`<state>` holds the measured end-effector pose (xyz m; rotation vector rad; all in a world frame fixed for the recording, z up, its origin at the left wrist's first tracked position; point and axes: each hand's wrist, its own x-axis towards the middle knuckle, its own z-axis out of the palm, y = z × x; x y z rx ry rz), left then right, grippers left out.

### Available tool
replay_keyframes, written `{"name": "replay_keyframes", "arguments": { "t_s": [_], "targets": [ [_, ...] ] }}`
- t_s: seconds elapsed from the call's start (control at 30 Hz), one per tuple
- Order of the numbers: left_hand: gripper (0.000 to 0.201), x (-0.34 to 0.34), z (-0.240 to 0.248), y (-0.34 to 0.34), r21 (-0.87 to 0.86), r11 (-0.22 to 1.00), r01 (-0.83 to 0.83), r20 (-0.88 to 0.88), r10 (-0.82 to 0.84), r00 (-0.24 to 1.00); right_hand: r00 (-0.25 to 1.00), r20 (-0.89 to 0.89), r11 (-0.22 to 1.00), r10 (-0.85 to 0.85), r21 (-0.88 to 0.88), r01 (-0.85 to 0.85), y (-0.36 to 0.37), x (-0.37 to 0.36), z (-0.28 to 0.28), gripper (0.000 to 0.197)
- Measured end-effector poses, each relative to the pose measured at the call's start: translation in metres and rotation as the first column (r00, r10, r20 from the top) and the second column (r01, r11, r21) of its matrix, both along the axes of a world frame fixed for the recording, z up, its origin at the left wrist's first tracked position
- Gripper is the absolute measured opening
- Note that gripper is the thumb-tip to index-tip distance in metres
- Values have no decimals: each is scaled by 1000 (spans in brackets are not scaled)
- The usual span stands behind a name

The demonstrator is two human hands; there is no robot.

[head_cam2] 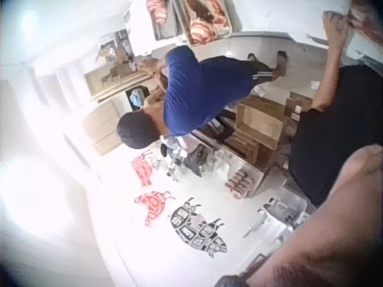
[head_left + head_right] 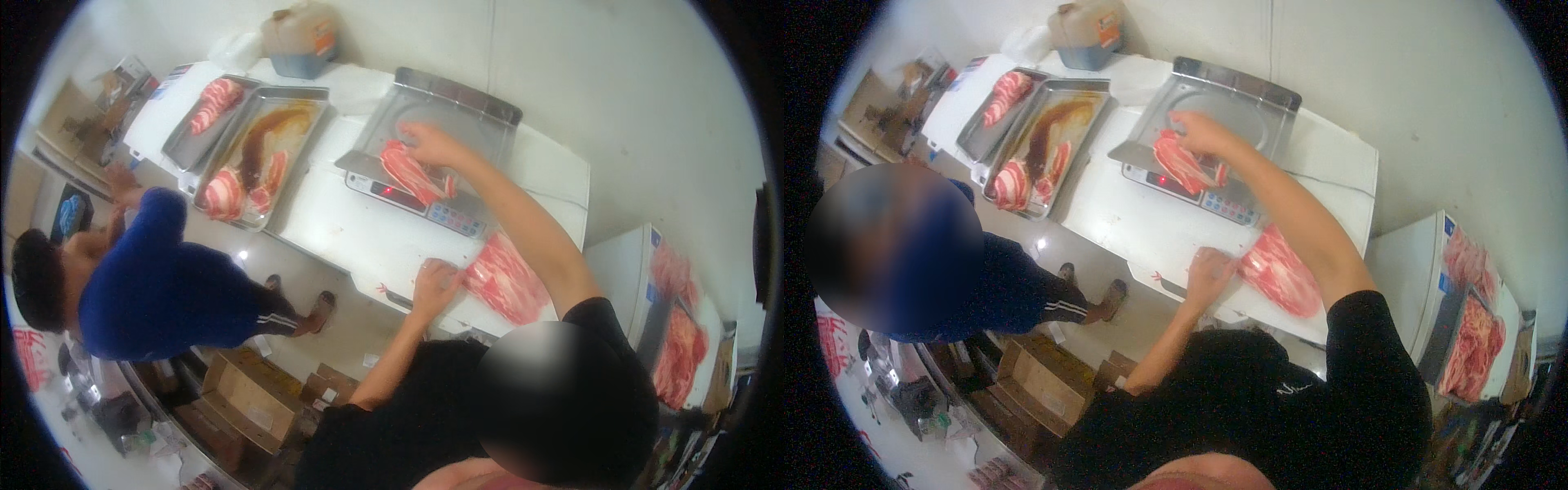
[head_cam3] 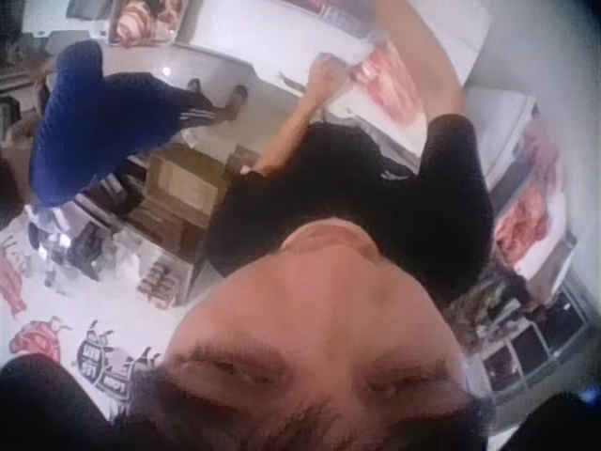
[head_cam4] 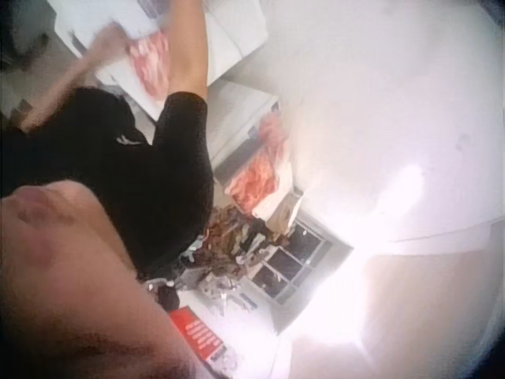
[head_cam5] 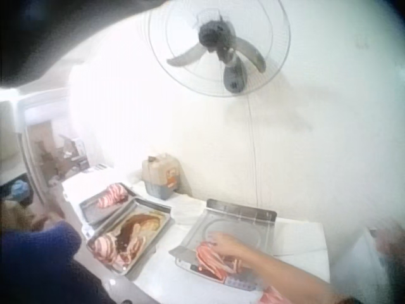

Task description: The person takes thin slices of raw meat from a tray, weighs them on a digital scale, and places them into plastic bags.

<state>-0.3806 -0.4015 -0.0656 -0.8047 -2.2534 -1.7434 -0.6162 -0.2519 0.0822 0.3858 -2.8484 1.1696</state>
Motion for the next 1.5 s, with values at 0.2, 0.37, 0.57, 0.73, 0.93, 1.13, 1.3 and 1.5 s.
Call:
{"name": "replay_keyframes", "arguments": {
  "t_s": [0.2, 0.37, 0.57, 0.73, 0.93, 1.13, 1.3, 1.5],
  "targets": [
    [15, 6, 8, 3, 157, 987, -22, 290, -24, 957, 887, 355, 904, 294, 199, -379, 13, -50, 8, 51],
    [46, -13, 21, -3, 744, 644, -176, 601, -530, 598, 915, 243, 922, 322, 138, -361, 2, -17, 63, 33],
    [62, -20, 127, -9, 911, 254, -325, 373, -846, 383, 954, -187, 966, 234, -62, -249, 17, 103, 157, 27],
    [62, -50, 146, -23, 900, 261, -349, 406, -795, 451, 900, -414, 969, 139, -133, -210, 17, 202, 118, 36],
    [37, -50, 143, -23, 757, 629, -175, 577, -519, 631, 933, -254, 903, -255, -409, 136, -6, 292, 13, 36],
    [26, -29, 151, -13, 572, 818, -59, 498, -290, 817, 947, 250, -251, -203, -948, 197, -30, 309, -51, 31],
    [20, -6, 194, 10, 420, 907, -25, 344, -133, 929, 967, 254, -644, -9, -742, 189, -18, 304, -47, 37],
    [15, 20, 199, 40, 281, 959, 17, 257, -93, 962, 991, 133, -670, -9, -737, 93, 1, 311, -29, 45]
  ]
}}
